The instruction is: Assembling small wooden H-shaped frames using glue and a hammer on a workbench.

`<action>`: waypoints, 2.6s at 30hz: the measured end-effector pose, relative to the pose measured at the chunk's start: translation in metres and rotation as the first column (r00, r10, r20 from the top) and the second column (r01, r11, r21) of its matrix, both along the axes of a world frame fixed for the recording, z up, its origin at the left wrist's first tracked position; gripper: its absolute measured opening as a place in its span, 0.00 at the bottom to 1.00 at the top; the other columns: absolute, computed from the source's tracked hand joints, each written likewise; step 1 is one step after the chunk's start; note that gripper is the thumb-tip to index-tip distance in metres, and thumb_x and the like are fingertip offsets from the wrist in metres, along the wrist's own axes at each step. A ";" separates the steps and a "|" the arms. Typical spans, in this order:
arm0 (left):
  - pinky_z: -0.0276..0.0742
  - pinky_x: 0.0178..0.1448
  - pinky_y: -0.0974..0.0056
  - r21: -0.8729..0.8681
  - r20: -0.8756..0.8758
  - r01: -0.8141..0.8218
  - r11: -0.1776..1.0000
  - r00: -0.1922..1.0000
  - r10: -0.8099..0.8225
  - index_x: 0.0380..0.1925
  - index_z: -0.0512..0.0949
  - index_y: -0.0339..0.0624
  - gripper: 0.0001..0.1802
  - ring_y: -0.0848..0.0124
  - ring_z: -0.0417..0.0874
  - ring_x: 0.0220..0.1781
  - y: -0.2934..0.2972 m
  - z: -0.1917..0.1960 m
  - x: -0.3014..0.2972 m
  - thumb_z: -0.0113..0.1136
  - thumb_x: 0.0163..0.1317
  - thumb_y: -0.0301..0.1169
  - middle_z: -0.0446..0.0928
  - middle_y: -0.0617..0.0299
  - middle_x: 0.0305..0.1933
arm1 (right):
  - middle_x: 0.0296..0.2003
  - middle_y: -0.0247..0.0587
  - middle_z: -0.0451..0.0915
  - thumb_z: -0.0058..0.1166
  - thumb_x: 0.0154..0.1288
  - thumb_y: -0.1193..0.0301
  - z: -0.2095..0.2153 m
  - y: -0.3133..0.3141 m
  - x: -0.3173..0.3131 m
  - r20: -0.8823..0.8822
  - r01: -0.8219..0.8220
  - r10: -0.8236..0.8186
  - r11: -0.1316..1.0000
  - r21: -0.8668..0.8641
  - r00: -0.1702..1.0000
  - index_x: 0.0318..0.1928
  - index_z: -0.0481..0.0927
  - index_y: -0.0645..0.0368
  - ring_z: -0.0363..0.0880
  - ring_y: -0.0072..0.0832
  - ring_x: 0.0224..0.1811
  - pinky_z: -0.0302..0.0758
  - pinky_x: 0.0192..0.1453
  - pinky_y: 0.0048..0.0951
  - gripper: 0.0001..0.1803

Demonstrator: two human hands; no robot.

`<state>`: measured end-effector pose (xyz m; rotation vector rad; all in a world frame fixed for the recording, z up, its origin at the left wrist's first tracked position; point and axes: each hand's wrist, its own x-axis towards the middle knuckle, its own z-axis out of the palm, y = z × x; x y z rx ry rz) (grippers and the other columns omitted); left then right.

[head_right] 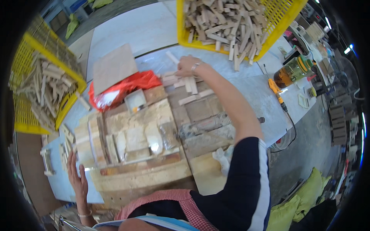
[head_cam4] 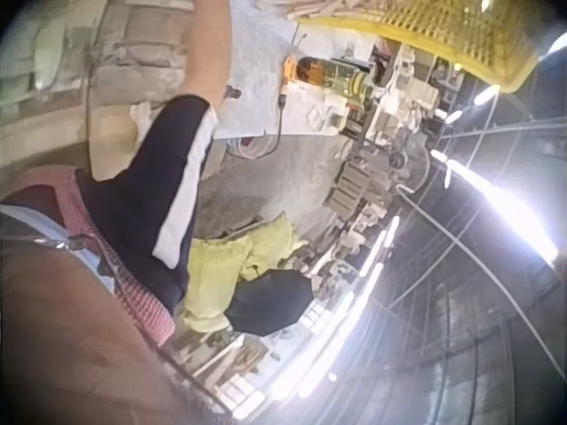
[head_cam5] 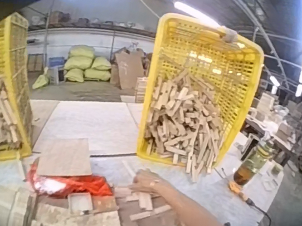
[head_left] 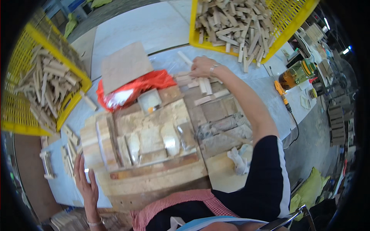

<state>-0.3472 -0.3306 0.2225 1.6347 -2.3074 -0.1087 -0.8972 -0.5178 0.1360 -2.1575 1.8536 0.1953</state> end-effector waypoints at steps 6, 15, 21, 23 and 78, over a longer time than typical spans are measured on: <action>0.63 0.67 0.57 -0.114 -0.076 0.077 0.990 0.993 -0.086 0.60 0.68 0.39 0.23 0.54 0.68 0.66 0.011 -0.003 0.001 0.54 0.65 0.27 0.68 0.50 0.64 | 0.54 0.49 0.74 0.58 0.59 0.67 0.059 0.106 0.021 0.023 0.004 0.015 0.737 -0.675 1.000 0.48 0.80 0.56 0.69 0.45 0.58 0.66 0.63 0.41 0.16; 0.73 0.56 0.60 -0.072 -0.296 0.032 0.997 0.954 -0.052 0.55 0.72 0.37 0.18 0.55 0.78 0.53 0.084 -0.008 0.030 0.53 0.66 0.28 0.76 0.50 0.52 | 0.44 0.44 0.80 0.58 0.59 0.72 0.077 0.182 0.234 0.354 -0.099 0.477 0.696 -0.712 0.804 0.43 0.81 0.58 0.77 0.39 0.49 0.73 0.55 0.36 0.11; 0.73 0.46 0.67 0.730 -0.575 -0.022 0.683 0.520 0.632 0.45 0.77 0.31 0.17 0.72 0.77 0.39 0.229 -0.115 0.085 0.45 0.72 0.34 0.78 0.52 0.34 | 0.36 0.42 0.82 0.58 0.61 0.73 0.070 0.339 0.254 0.839 -0.137 0.096 0.990 -0.026 0.536 0.37 0.82 0.62 0.81 0.33 0.39 0.76 0.46 0.29 0.06; 0.74 0.45 0.66 0.753 -0.586 -0.090 0.652 0.359 0.726 0.43 0.78 0.31 0.16 0.67 0.79 0.39 0.265 -0.200 0.113 0.46 0.70 0.34 0.78 0.49 0.33 | 0.32 0.39 0.81 0.56 0.64 0.73 0.057 0.392 0.226 0.813 -0.172 -0.237 0.910 0.378 0.532 0.35 0.82 0.63 0.79 0.24 0.35 0.75 0.41 0.26 0.06; 0.77 0.47 0.59 0.541 0.063 -0.083 0.837 0.996 0.058 0.42 0.80 0.37 0.15 0.57 0.82 0.39 0.212 -0.222 0.088 0.49 0.68 0.35 0.82 0.51 0.36 | 0.38 0.36 0.79 0.51 0.58 0.71 0.015 0.085 0.103 -0.067 -0.115 0.097 0.921 -0.373 0.993 0.45 0.80 0.50 0.80 0.34 0.44 0.78 0.42 0.40 0.14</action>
